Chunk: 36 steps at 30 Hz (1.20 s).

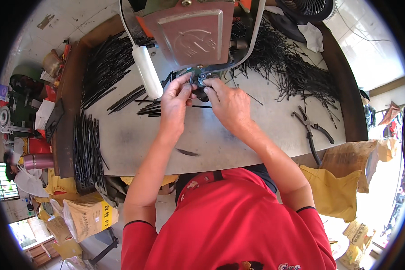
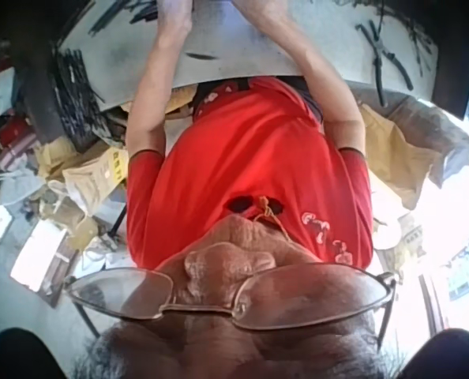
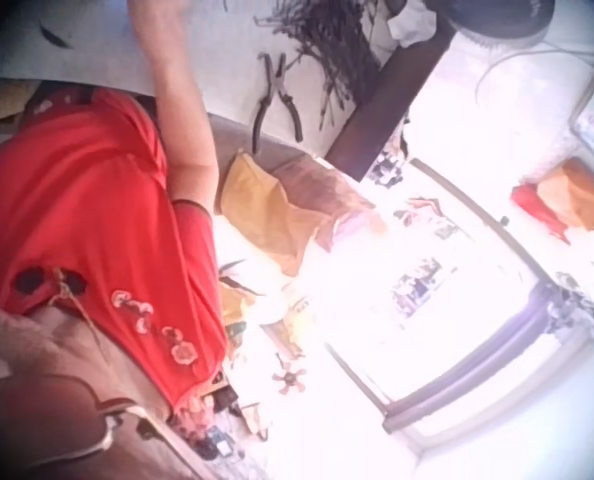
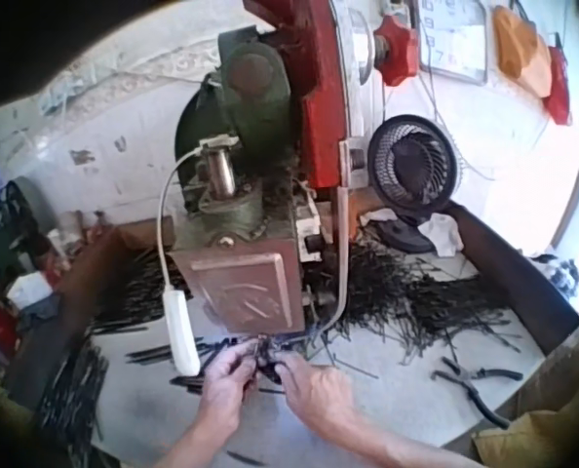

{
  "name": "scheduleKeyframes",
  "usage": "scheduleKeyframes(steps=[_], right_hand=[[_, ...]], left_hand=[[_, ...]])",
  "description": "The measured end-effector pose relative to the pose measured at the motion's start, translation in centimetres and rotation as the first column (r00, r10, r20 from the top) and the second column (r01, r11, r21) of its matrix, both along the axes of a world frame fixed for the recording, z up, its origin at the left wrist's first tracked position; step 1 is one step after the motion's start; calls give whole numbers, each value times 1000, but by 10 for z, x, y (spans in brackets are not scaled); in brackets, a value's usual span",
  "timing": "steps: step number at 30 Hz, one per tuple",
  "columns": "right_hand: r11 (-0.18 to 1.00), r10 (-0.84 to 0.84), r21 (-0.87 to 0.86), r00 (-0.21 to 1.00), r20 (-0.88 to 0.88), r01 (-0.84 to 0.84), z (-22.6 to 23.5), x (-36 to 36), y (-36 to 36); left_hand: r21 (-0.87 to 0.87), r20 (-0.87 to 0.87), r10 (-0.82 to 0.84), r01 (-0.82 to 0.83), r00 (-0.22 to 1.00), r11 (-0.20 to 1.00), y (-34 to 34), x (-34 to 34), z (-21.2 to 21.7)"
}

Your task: The person repeatedly picks up thin black metal rods and inserts them into a manual bending machine. They operate the machine's lever to bend the rods and then place the finished pieces on the table.

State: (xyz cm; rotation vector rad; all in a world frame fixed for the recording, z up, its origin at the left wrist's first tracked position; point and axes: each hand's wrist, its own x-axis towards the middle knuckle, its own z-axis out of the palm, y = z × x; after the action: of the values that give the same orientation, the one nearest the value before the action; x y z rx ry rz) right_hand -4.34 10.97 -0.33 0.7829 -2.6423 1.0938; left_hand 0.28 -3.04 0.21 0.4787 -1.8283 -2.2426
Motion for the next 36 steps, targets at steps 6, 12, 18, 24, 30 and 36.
scheduleKeyframes(steps=[6, 12, 18, 24, 30, 36], right_hand=[[998, -5, 60, 1000, 25, 4, 3, 5, 3], [999, -39, 17, 999, 19, 39, 5, 6, 3], [999, -17, -35, 1000, 12, 17, 1, 3, 0], [998, -20, -60, 999, 33, 22, 2, 4, -1], [998, -22, -62, 1000, 16, 22, 2, 4, 1], [995, -26, -91, 999, 21, 28, 2, 5, 2]], left_hand=[[87, -47, -8, 12, 999, 996, 6, -5, -5], [120, -18, -4, 6, 1000, 993, 5, -10, -2], [210, 2, -8, 8, 1000, 978, 4, -13, 1], [236, 25, -31, 24, 999, 972, -3, -12, 2], [243, 47, -66, 52, 997, 969, -5, -11, 7], [252, 59, -72, 55, 996, 966, -4, -9, 8]])
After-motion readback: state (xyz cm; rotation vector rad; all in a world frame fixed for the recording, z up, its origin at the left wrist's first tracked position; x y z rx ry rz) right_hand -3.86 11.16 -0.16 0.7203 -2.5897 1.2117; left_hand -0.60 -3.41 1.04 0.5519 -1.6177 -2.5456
